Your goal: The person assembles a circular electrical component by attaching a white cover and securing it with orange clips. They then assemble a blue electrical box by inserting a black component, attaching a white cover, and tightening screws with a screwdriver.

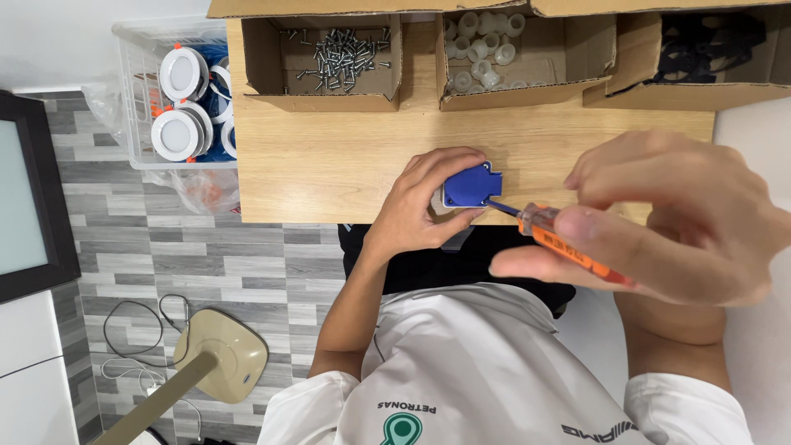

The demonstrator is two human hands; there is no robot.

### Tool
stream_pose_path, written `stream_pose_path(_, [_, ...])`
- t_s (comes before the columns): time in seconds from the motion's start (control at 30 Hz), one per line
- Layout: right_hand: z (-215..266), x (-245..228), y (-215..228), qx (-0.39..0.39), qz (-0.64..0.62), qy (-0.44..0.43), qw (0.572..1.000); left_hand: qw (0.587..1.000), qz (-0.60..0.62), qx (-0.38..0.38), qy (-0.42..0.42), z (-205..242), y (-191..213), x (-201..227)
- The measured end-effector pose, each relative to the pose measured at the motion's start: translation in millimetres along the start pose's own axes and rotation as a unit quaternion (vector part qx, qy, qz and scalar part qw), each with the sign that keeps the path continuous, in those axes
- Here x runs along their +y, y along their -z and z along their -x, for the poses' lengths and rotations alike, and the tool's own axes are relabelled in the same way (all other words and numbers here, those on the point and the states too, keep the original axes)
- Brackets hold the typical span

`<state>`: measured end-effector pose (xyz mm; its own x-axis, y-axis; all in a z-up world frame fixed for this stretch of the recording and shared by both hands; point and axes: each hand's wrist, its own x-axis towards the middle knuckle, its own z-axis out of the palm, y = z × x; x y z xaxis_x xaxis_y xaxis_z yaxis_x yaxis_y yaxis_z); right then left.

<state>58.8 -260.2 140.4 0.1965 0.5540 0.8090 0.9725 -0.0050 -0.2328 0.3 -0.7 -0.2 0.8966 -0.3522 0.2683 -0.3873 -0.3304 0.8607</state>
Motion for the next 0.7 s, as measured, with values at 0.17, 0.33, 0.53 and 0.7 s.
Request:
stream_pose_path(0.17, [-5.2, -11.0, 23.6, -0.208, -0.175, -0.158, 0.949, 1.0, -0.001, 0.004, -0.002, 0.5, 0.0, 0.6])
stream_pose_path(0.33, [0.8, -16.4, 34.2, -0.308, -0.194, -0.221, 0.905, 1.0, -0.006, 0.001, -0.003, 0.9, -0.9, -1.2])
stream_pose_path(0.53, [-27.8, -26.8, 24.8, -0.226, -0.058, -0.301, 0.924, 1.0, -0.004, 0.0, -0.004, 0.5, -0.8, -0.3])
stream_pose_path(0.7, [-3.4, -15.6, 9.7, -0.187, 0.003, -0.21, 0.96, 1.0, -0.007, 0.004, -0.001, 0.9, -1.1, -0.4])
